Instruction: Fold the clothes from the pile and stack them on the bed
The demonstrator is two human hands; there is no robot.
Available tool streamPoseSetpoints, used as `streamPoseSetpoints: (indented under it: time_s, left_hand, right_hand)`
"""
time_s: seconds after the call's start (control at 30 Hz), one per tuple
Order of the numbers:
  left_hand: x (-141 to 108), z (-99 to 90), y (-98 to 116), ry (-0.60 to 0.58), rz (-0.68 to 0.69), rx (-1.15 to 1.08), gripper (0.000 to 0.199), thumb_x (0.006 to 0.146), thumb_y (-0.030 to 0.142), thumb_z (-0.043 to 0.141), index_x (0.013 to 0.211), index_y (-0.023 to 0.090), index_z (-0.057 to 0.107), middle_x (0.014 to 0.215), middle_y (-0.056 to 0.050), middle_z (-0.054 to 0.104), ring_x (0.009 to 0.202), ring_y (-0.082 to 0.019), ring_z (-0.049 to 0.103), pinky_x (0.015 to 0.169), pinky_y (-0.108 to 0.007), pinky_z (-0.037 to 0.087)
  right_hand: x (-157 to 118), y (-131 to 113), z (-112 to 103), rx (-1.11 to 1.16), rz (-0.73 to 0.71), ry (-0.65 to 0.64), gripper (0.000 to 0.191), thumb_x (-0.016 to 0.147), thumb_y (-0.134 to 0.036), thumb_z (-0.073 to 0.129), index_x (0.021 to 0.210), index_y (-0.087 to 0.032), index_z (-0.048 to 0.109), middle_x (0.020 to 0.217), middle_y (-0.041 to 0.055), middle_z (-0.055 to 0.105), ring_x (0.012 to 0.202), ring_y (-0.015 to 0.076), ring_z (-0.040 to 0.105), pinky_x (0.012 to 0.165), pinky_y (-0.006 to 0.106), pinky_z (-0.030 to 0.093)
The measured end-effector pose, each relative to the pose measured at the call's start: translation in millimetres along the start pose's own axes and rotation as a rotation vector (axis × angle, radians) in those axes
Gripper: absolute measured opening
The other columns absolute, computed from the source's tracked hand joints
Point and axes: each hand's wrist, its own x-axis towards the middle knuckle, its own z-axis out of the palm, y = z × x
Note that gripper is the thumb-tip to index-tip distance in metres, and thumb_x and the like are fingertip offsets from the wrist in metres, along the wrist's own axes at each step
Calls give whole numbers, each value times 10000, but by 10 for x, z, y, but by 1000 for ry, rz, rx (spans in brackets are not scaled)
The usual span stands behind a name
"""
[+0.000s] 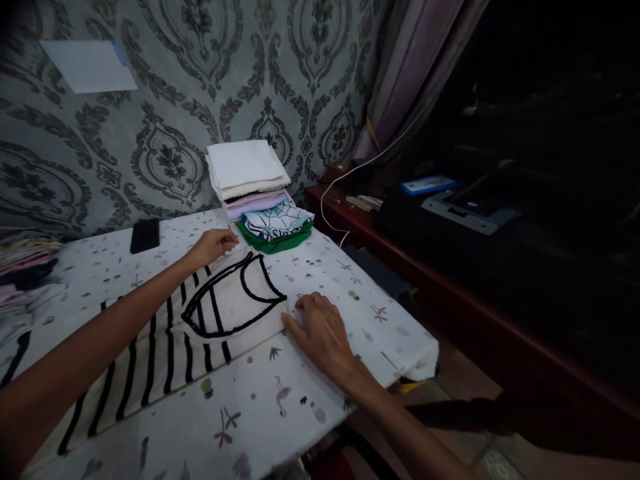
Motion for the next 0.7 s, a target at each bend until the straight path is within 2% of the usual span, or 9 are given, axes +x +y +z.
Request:
streamPoseSetpoints:
  time_s: [0.1,0.2,0.33,0.47,0.6,0.7]
  left_hand:
    - [304,221,-11,-65,-71,-10,161,748,189,644,903,148,642,813,-37,659,681,-164,618,572,-240,486]
    - [401,300,-2,-132,-110,-8,234,701,212,709,909,139,628,738,-18,623,581,-150,574,504,-239,455]
    - [464,257,27,-220,-130,-20,203,682,184,711,861,133,631,728,-25,619,600,-161,579,501,-241,454]
    - [484,259,56,-232,-108,-6,237,627,103,699,856,136,648,772,-25,632,623,-159,580,543,-245,450]
    - [381,216,126,-206,-67,-3,356,611,55,668,958,134,655,892,-47,656,623,-142,576,540,-235,439]
    - [260,67,166,-174,-45,-36,459,619,51,649,1070,141,640,1026,-59,654,571,-105,564,522,-228,448]
  right_hand:
    - [9,-35,40,-13,7,1,158,885,-363,572,837,-213,573,870,60,614,833,243,597,777,409,482]
    - [36,-57,56,0,5,-22,185,895,-336,546,750,-222,534,841,50,593,801,230,578,766,403,467]
    - [53,-54,93,0,-12,-34,148,895,-323,528,789,-221,534,864,60,602,831,241,583,768,404,461]
    - [56,-57,144,-63,-14,11,147,871,-349,551,897,-205,572,921,93,621,901,287,593,812,453,455]
    - [84,-111,110,10,10,-44,178,858,-346,535,724,-229,525,803,61,614,770,243,590,715,395,463]
    - [112,-207,59,178,99,-67,189,852,-379,542,728,-236,535,687,17,620,635,198,581,598,330,443]
